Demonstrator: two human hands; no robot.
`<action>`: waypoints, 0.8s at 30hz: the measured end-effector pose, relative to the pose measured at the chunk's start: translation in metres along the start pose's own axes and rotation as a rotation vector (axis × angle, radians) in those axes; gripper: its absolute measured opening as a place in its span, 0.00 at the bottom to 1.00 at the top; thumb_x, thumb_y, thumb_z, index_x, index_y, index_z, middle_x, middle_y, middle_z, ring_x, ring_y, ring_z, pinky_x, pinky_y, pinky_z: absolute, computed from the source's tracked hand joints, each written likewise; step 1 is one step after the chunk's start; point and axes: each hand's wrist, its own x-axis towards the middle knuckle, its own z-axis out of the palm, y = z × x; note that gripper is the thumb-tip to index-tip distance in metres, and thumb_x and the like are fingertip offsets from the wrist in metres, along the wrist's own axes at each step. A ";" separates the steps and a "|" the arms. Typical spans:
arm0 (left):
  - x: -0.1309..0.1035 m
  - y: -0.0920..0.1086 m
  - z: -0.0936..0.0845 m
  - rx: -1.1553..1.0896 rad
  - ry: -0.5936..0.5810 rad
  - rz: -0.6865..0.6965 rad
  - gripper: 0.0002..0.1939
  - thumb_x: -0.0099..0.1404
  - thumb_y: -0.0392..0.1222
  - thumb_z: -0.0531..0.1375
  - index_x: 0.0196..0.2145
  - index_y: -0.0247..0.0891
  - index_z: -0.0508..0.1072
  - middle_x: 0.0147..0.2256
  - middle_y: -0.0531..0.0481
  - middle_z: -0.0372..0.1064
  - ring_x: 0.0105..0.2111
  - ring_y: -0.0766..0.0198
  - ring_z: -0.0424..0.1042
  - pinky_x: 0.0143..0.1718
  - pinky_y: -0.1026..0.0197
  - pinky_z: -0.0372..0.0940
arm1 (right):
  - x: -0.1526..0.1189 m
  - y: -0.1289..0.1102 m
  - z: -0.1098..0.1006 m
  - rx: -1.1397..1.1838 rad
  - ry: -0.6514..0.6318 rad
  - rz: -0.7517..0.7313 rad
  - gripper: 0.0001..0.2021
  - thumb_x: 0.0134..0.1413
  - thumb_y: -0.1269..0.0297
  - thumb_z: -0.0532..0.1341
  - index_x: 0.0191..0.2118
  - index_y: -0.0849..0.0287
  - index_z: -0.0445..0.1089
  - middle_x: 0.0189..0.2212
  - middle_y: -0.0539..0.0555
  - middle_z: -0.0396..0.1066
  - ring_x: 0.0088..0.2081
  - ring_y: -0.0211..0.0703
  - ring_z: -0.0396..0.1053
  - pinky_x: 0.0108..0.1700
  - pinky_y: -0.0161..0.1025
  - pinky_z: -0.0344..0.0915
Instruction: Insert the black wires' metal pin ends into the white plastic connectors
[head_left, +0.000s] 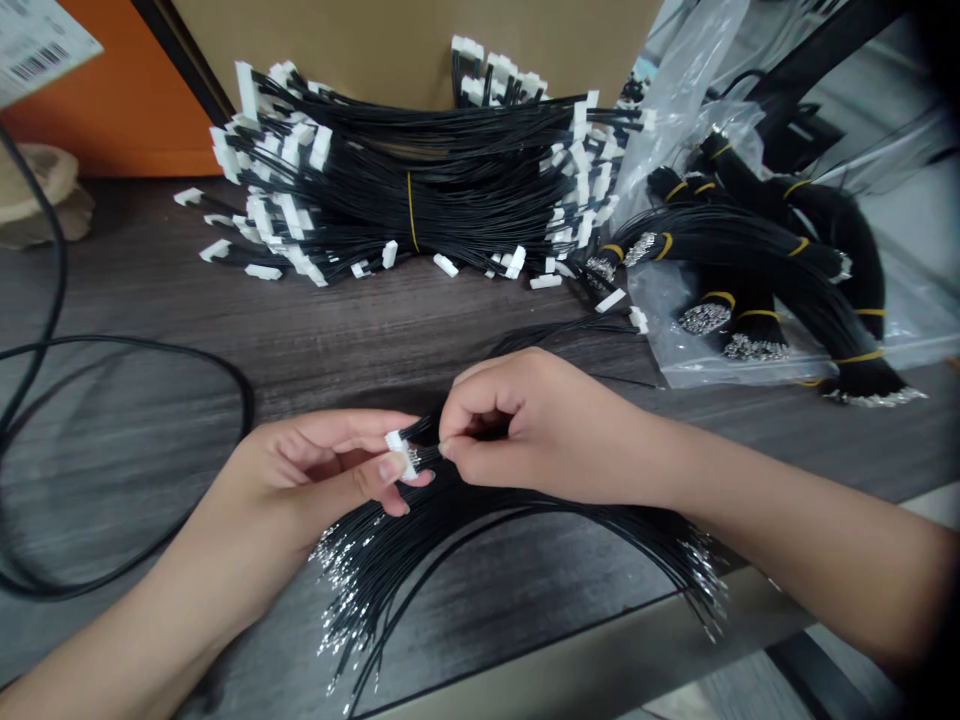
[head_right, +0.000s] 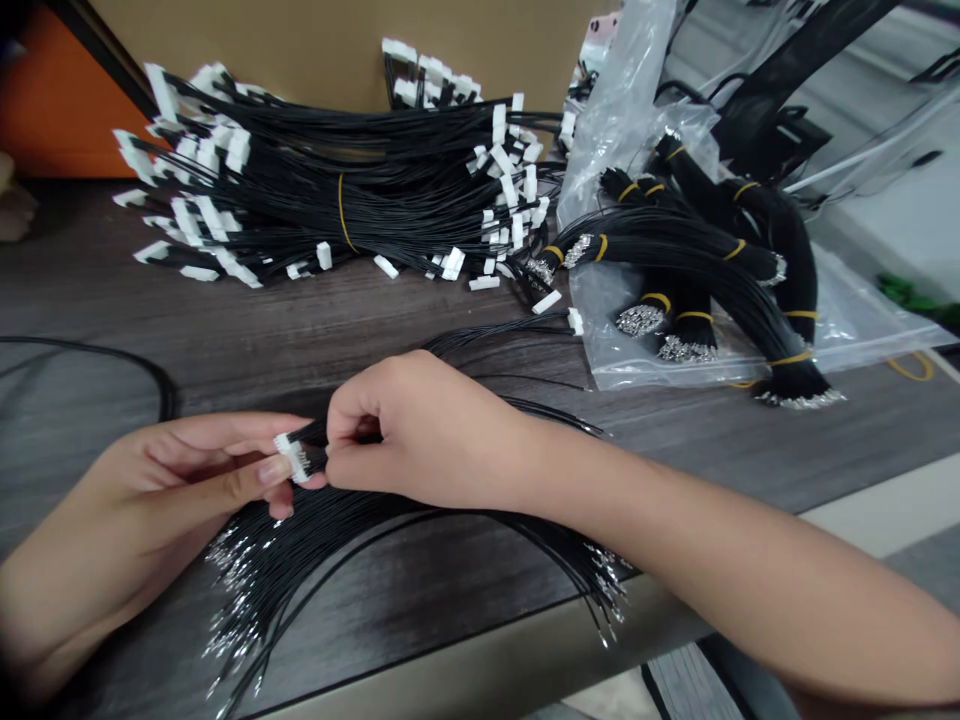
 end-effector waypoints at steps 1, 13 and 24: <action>0.000 0.000 0.000 0.001 -0.005 0.002 0.09 0.54 0.35 0.65 0.36 0.42 0.79 0.26 0.54 0.77 0.22 0.74 0.71 0.27 0.75 0.67 | 0.000 0.000 0.000 -0.001 -0.004 -0.002 0.06 0.49 0.73 0.58 0.24 0.63 0.69 0.22 0.44 0.67 0.25 0.27 0.62 0.26 0.29 0.56; -0.003 -0.001 0.004 0.148 0.055 0.047 0.10 0.55 0.35 0.65 0.36 0.43 0.78 0.25 0.56 0.78 0.23 0.74 0.73 0.29 0.78 0.67 | 0.001 -0.001 0.005 -0.095 -0.003 -0.014 0.06 0.50 0.74 0.59 0.24 0.64 0.69 0.22 0.45 0.66 0.26 0.27 0.60 0.29 0.28 0.54; 0.002 -0.004 0.001 0.053 0.032 0.046 0.09 0.53 0.38 0.66 0.35 0.45 0.80 0.26 0.54 0.78 0.23 0.71 0.74 0.28 0.74 0.69 | 0.002 0.000 0.011 -0.093 0.046 0.014 0.06 0.51 0.71 0.59 0.26 0.65 0.71 0.21 0.45 0.67 0.24 0.26 0.59 0.28 0.27 0.54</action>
